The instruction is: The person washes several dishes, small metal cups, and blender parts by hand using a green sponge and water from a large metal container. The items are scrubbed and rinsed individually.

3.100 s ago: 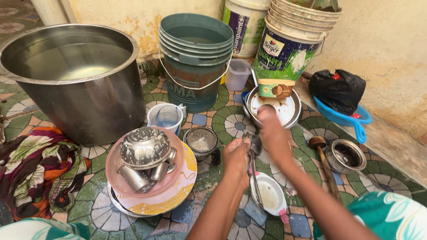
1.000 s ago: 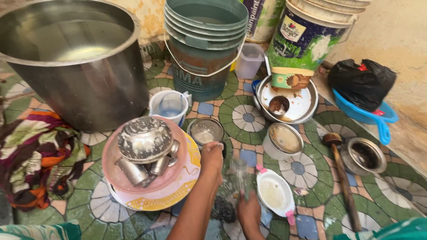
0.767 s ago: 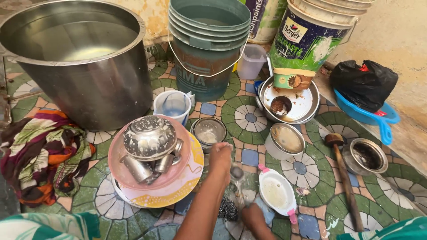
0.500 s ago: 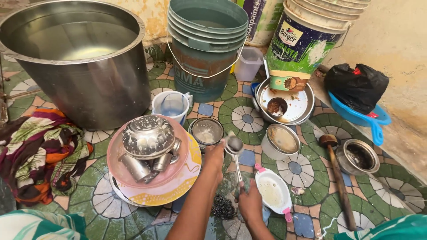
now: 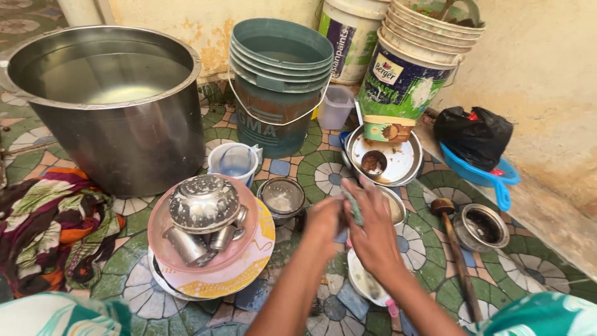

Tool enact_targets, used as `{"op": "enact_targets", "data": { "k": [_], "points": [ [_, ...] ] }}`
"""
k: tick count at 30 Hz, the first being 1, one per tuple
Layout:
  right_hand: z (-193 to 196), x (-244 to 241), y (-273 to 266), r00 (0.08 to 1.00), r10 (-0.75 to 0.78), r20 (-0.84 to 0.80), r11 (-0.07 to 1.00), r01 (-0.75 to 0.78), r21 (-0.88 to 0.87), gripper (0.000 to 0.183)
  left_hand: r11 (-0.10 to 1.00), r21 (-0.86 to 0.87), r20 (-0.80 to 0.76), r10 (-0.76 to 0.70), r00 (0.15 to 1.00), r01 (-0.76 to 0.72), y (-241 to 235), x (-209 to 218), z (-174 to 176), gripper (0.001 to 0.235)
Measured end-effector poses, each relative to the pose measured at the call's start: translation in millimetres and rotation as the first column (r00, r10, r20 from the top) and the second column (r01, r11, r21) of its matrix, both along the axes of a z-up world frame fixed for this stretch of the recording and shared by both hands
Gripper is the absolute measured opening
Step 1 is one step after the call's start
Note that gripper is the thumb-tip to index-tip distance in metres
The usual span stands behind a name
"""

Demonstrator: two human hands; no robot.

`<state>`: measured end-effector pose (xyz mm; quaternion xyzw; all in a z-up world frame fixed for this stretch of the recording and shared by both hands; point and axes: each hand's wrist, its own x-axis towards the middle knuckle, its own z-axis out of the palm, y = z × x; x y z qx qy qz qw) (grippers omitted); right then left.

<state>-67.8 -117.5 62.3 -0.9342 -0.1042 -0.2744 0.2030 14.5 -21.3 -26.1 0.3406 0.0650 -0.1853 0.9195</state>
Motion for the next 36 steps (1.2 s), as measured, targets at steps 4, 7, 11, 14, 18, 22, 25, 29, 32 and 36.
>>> {"op": "enact_targets", "data": {
  "k": [4,7,11,14,18,22,25,29,32,36],
  "points": [
    [54,16,-9,0.969,-0.025,-0.246,0.918,0.120,0.379,0.048,0.997,0.049,-0.030,-0.062,0.998,0.064,-37,-29,38,0.023],
    [61,26,-15,0.882,-0.186,-0.433,0.729,0.419,0.541,0.044,0.993,0.101,0.010,0.058,0.998,-0.059,-56,-39,42,0.020],
    [5,16,8,0.990,0.076,0.121,0.950,-0.109,0.292,0.041,0.992,-0.055,-0.110,0.108,0.988,-0.114,-26,-18,33,0.017],
    [-7,43,-7,0.982,-0.003,-0.189,0.794,0.117,0.597,0.039,0.991,0.071,-0.200,0.125,0.972,-0.112,-25,-13,30,0.013],
    [-19,42,-23,0.730,0.178,-0.660,0.569,0.471,0.674,0.049,0.946,0.158,0.012,0.286,0.958,-0.284,-4,20,0,0.015],
    [-33,23,12,0.563,0.450,-0.693,0.550,0.436,0.712,0.038,0.913,-0.017,-0.146,0.401,0.904,-0.408,47,58,-26,0.016],
    [-60,36,24,0.617,0.491,-0.615,0.471,0.405,0.783,0.032,0.894,0.119,-0.160,0.447,0.880,-0.432,69,75,-44,0.016],
    [-120,84,26,0.612,0.375,-0.696,0.420,0.557,0.717,0.030,0.709,0.535,-0.087,0.588,0.804,-0.460,84,69,-52,0.018],
    [-153,109,30,0.515,0.353,-0.781,0.463,0.629,0.624,0.036,0.759,0.457,-0.003,0.524,0.852,-0.465,89,72,-35,0.029],
    [-182,130,34,0.592,0.220,-0.775,0.484,0.623,0.614,0.062,0.837,0.217,0.070,0.500,0.863,-0.502,103,77,-11,0.028]
  ]
}}
